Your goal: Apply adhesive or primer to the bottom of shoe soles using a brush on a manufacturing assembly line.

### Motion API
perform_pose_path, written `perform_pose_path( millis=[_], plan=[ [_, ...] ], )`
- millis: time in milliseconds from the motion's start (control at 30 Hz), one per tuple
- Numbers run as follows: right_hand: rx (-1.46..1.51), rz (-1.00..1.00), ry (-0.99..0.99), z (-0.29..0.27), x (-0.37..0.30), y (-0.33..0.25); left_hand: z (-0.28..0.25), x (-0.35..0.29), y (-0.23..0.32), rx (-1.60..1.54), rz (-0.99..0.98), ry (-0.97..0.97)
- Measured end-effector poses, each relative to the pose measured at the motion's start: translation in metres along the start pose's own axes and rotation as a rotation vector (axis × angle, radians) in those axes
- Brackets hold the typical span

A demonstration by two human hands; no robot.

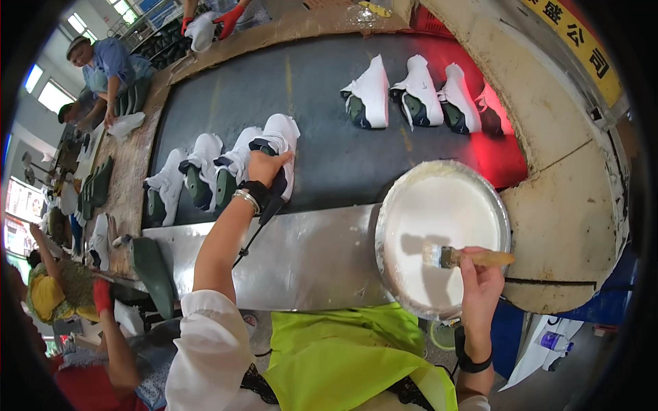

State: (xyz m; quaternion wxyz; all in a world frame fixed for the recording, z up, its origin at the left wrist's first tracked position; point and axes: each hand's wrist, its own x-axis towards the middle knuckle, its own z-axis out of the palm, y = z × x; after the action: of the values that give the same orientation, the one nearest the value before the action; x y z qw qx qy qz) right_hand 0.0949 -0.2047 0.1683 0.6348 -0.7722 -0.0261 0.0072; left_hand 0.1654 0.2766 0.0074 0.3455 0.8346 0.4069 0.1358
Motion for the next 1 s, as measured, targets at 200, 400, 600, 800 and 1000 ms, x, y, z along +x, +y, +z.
perform_pose_path(
  millis=[200, 400, 600, 800, 1000],
  plan=[
    [0.025, 0.071, 0.036, 0.006, 0.005, -0.008, -0.014, 0.06, 0.05, 0.287, 0.09, -0.128],
    [0.006, 0.059, 0.048, -0.013, -0.008, -0.012, -0.091, -0.042, 0.072, 0.366, 0.679, -0.357],
    [0.012, 0.036, -0.003, -0.017, -0.043, -0.013, -0.138, -0.212, 0.026, 0.597, 1.235, -0.44],
    [-0.024, 0.042, 0.041, -0.027, -0.066, -0.02, -0.102, -0.196, 0.056, 0.68, 1.117, -0.609],
    [-0.016, 0.023, 0.085, -0.034, -0.082, -0.031, -0.08, -0.122, 0.099, 0.876, 1.337, -0.216]
  ],
)
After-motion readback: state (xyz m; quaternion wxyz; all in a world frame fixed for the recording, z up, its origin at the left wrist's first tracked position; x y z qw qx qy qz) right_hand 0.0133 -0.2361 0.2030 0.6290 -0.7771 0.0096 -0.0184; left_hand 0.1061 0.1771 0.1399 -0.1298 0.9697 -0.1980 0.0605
